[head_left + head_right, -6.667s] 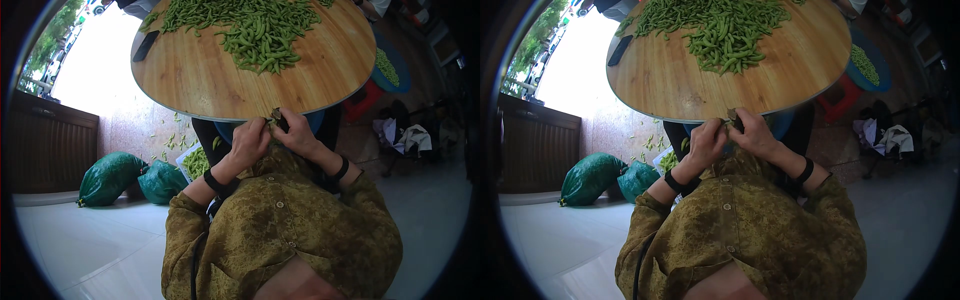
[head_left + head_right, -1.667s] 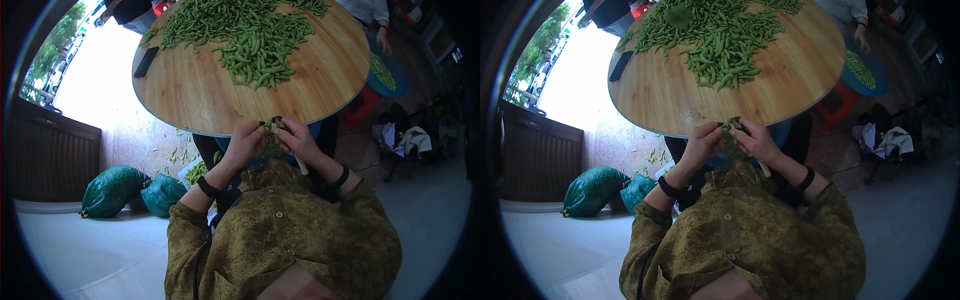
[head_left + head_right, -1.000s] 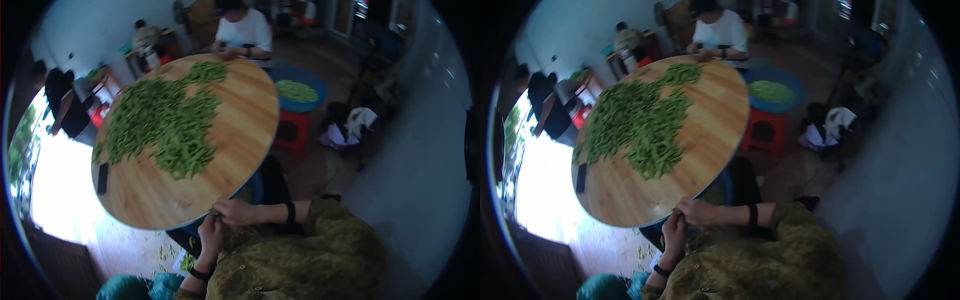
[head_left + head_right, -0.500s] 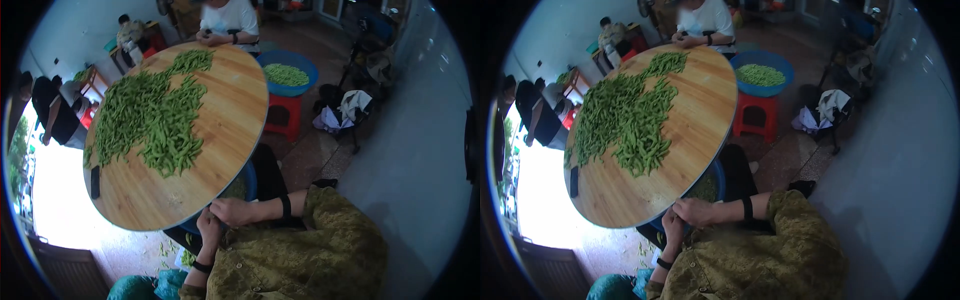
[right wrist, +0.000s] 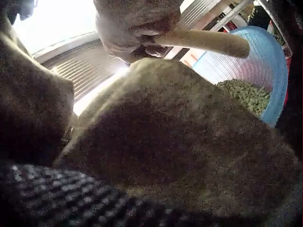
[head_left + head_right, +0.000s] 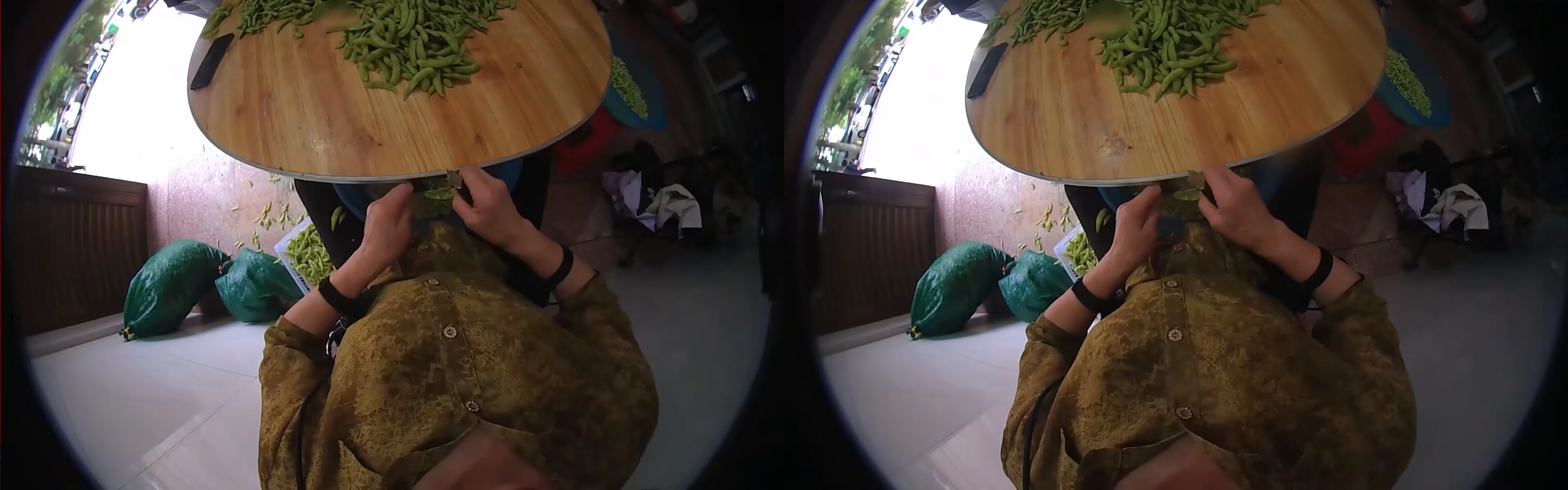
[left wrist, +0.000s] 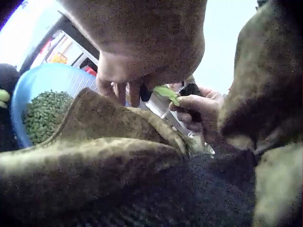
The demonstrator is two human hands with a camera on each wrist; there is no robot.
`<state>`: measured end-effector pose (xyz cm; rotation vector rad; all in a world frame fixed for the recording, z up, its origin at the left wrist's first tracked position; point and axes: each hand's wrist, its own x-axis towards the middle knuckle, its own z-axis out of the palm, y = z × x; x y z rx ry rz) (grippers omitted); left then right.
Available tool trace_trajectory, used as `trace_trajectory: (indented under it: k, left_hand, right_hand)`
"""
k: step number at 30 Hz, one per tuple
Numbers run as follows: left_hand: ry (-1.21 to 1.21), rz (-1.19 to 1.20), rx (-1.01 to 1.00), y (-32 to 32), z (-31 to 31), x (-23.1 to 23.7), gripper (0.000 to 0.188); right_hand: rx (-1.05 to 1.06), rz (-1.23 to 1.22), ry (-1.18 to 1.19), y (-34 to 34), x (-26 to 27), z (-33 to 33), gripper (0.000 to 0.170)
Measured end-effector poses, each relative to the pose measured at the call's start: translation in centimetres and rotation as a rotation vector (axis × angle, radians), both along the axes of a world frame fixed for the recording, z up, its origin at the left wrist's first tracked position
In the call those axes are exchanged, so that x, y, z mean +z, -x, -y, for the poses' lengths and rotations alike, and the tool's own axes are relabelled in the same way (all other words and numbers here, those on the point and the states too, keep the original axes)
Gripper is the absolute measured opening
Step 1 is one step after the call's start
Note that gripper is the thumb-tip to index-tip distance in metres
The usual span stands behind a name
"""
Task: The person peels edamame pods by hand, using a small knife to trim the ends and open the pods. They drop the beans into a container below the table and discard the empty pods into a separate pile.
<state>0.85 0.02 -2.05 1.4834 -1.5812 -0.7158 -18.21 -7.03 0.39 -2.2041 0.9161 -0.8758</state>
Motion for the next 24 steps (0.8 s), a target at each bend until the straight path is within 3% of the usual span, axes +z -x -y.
trace_trajectory:
  k: [3,6,9,11,13,15,17,19,22,24]
  left_hand:
    - [0.063,0.026,0.045,-0.6,0.2,0.3,0.015]
    - [-0.112,-0.165,0.048,-0.2,-0.3,2.0,0.014]
    - [-0.043,-0.253,-0.073,0.1,-0.8,4.3,0.011]
    - [0.238,0.014,-0.075,-0.5,-0.9,4.5,0.012]
    - [0.204,0.108,-0.100,-3.1,-1.6,6.7,0.011]
    - [-0.009,0.312,-0.111,-6.5,-3.0,9.6,0.009]
    - [0.182,0.595,-0.052,-8.9,-2.8,9.6,0.009]
    - [0.248,0.684,-0.038,-8.7,-0.7,11.1,0.009]
    - [0.206,0.535,-0.060,-7.5,5.4,10.8,0.011]
    - [0.152,0.584,-0.070,-6.9,10.8,9.8,0.014]
  right_hand:
    - [0.000,0.070,0.058,-0.4,1.2,-0.2,0.021]
    - [0.001,0.019,0.008,0.0,1.1,-0.2,0.020]
    - [0.054,0.060,0.061,-0.8,0.7,-0.5,0.022]
    - [0.115,0.105,0.060,-1.6,1.2,-0.9,0.021]
    - [0.160,0.153,0.051,-1.7,1.6,-0.6,0.020]
    - [0.140,0.043,-0.030,-1.0,1.8,0.4,0.018]
    - [0.152,0.089,0.016,-1.1,2.2,0.8,0.017]
    - [0.176,0.118,0.042,-1.1,2.0,0.4,0.016]
    - [0.157,0.133,0.036,-1.1,1.7,0.4,0.023]
    - [0.147,0.224,-0.121,-0.9,2.0,0.6,0.018]
